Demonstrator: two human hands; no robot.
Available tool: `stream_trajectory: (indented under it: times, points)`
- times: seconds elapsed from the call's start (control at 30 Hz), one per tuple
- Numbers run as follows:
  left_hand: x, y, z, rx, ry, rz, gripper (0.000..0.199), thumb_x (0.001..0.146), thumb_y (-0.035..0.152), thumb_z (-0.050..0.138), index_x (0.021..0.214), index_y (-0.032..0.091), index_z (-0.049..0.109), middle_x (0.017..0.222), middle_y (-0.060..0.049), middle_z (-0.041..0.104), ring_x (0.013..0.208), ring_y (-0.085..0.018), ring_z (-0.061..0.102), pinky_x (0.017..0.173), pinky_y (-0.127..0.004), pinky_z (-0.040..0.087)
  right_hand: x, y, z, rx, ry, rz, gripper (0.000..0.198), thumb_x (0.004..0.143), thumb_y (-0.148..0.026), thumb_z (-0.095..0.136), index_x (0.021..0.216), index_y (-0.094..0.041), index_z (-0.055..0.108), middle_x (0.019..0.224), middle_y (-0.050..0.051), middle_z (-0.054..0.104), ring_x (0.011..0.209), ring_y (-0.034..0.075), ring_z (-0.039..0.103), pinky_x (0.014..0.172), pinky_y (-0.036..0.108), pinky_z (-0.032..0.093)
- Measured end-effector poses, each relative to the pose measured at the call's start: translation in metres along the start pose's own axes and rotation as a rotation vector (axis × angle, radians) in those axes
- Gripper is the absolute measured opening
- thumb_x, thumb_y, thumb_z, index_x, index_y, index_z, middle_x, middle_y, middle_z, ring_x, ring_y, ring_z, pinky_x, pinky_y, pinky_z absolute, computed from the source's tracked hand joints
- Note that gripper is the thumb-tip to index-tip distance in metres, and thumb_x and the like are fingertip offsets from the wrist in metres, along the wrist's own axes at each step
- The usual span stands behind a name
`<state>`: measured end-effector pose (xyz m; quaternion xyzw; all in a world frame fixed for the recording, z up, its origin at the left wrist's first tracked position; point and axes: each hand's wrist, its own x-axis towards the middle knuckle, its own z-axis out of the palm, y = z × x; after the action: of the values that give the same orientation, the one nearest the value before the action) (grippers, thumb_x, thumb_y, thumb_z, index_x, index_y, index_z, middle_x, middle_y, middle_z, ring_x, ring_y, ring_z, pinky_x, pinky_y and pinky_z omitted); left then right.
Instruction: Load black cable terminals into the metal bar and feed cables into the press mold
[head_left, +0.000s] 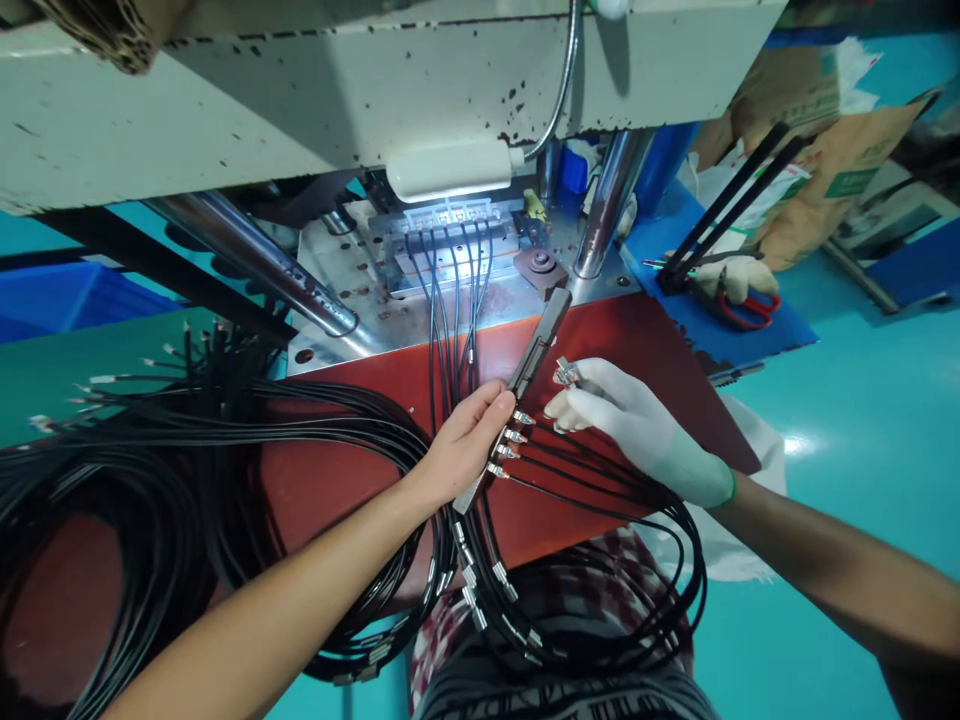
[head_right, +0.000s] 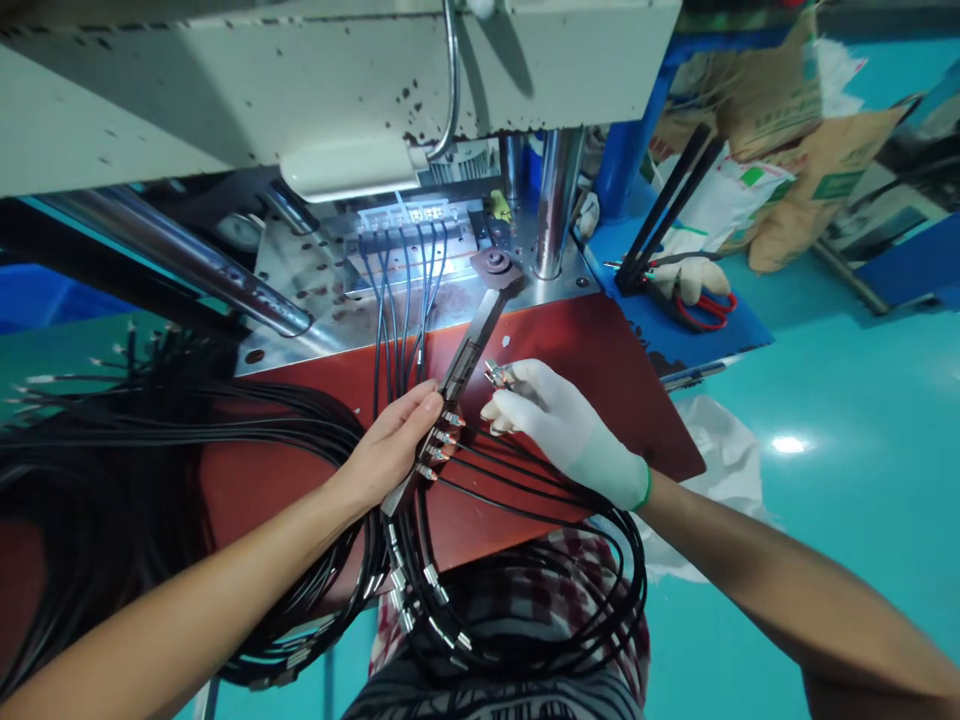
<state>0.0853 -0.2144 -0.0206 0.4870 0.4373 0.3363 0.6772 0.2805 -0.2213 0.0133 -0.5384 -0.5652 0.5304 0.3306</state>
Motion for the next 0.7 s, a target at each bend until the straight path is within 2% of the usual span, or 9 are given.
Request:
stream_trajectory:
  times: [0.07, 0.17, 0.27, 0.33, 0.4, 0.57, 0.63, 0.7]
  points:
    - [0.0, -0.001, 0.0, 0.0, -0.003, 0.001, 0.043, 0.085, 0.06, 0.055, 0.078, 0.019, 0.043, 0.062, 0.007, 0.049, 0.05, -0.006, 0.048, 0.046, -0.018, 0.037, -0.001, -0.001, -0.001, 0.076, -0.021, 0.022, 0.018, 0.093, -0.031, 0.049, 0.096, -0.017, 0.059, 0.086, 0.002, 0.07, 0.079, 0.014, 0.066, 0.073, 0.025, 0.05]
    - [0.0, -0.001, -0.001, -0.006, -0.011, 0.002, 0.043, 0.085, 0.06, 0.055, 0.079, 0.019, 0.043, 0.065, 0.006, 0.052, 0.051, -0.006, 0.049, 0.045, -0.018, 0.037, 0.0, -0.006, -0.001, -0.034, -0.041, 0.031, 0.022, 0.09, -0.032, 0.055, 0.077, -0.016, 0.063, 0.073, -0.001, 0.067, 0.07, 0.01, 0.061, 0.067, 0.021, 0.046]
    - [0.0, -0.002, -0.002, -0.019, -0.022, 0.004, 0.041, 0.086, 0.058, 0.054, 0.08, 0.018, 0.044, 0.066, 0.006, 0.053, 0.051, -0.006, 0.049, 0.045, -0.018, 0.036, 0.003, -0.009, 0.001, -0.161, -0.002, -0.008, 0.03, 0.088, -0.036, 0.059, 0.065, -0.017, 0.059, 0.06, -0.005, 0.058, 0.062, 0.008, 0.054, 0.059, 0.02, 0.039]
    - [0.001, -0.002, -0.003, -0.024, -0.032, 0.009, 0.04, 0.087, 0.057, 0.054, 0.081, 0.018, 0.045, 0.066, 0.005, 0.052, 0.051, -0.006, 0.049, 0.046, -0.018, 0.037, 0.005, -0.009, 0.002, -0.234, 0.007, -0.048, 0.033, 0.089, -0.037, 0.058, 0.063, -0.017, 0.056, 0.057, -0.005, 0.055, 0.06, 0.008, 0.051, 0.057, 0.021, 0.035]
    - [0.001, -0.003, -0.004, -0.028, -0.045, 0.009, 0.04, 0.088, 0.057, 0.052, 0.081, 0.018, 0.046, 0.065, 0.005, 0.052, 0.051, -0.006, 0.049, 0.045, -0.018, 0.037, 0.007, -0.007, 0.001, -0.262, -0.048, -0.062, 0.035, 0.089, -0.04, 0.057, 0.063, -0.017, 0.055, 0.057, -0.005, 0.054, 0.058, 0.008, 0.049, 0.055, 0.023, 0.033]
    - [0.002, -0.005, -0.005, -0.051, -0.044, -0.005, 0.042, 0.087, 0.058, 0.052, 0.08, 0.018, 0.045, 0.063, 0.004, 0.05, 0.05, -0.006, 0.047, 0.043, -0.017, 0.035, 0.011, -0.005, -0.001, -0.082, -0.222, 0.003, 0.034, 0.093, -0.042, 0.049, 0.07, -0.017, 0.056, 0.07, -0.003, 0.058, 0.068, 0.01, 0.053, 0.063, 0.023, 0.037]
    - [0.002, -0.004, -0.005, -0.055, -0.049, -0.008, 0.042, 0.087, 0.059, 0.053, 0.079, 0.018, 0.045, 0.063, 0.004, 0.05, 0.05, -0.006, 0.048, 0.043, -0.017, 0.035, 0.011, -0.005, 0.0, -0.109, -0.197, -0.002, 0.036, 0.093, -0.043, 0.049, 0.068, -0.017, 0.054, 0.069, -0.004, 0.056, 0.068, 0.01, 0.051, 0.062, 0.023, 0.036]
    - [0.002, -0.003, -0.004, -0.057, -0.054, -0.015, 0.042, 0.087, 0.059, 0.053, 0.08, 0.018, 0.046, 0.064, 0.004, 0.05, 0.05, -0.006, 0.048, 0.043, -0.016, 0.036, 0.01, -0.005, 0.003, -0.228, -0.106, -0.045, 0.037, 0.09, -0.044, 0.053, 0.065, -0.017, 0.052, 0.062, -0.005, 0.05, 0.063, 0.009, 0.046, 0.057, 0.024, 0.031]
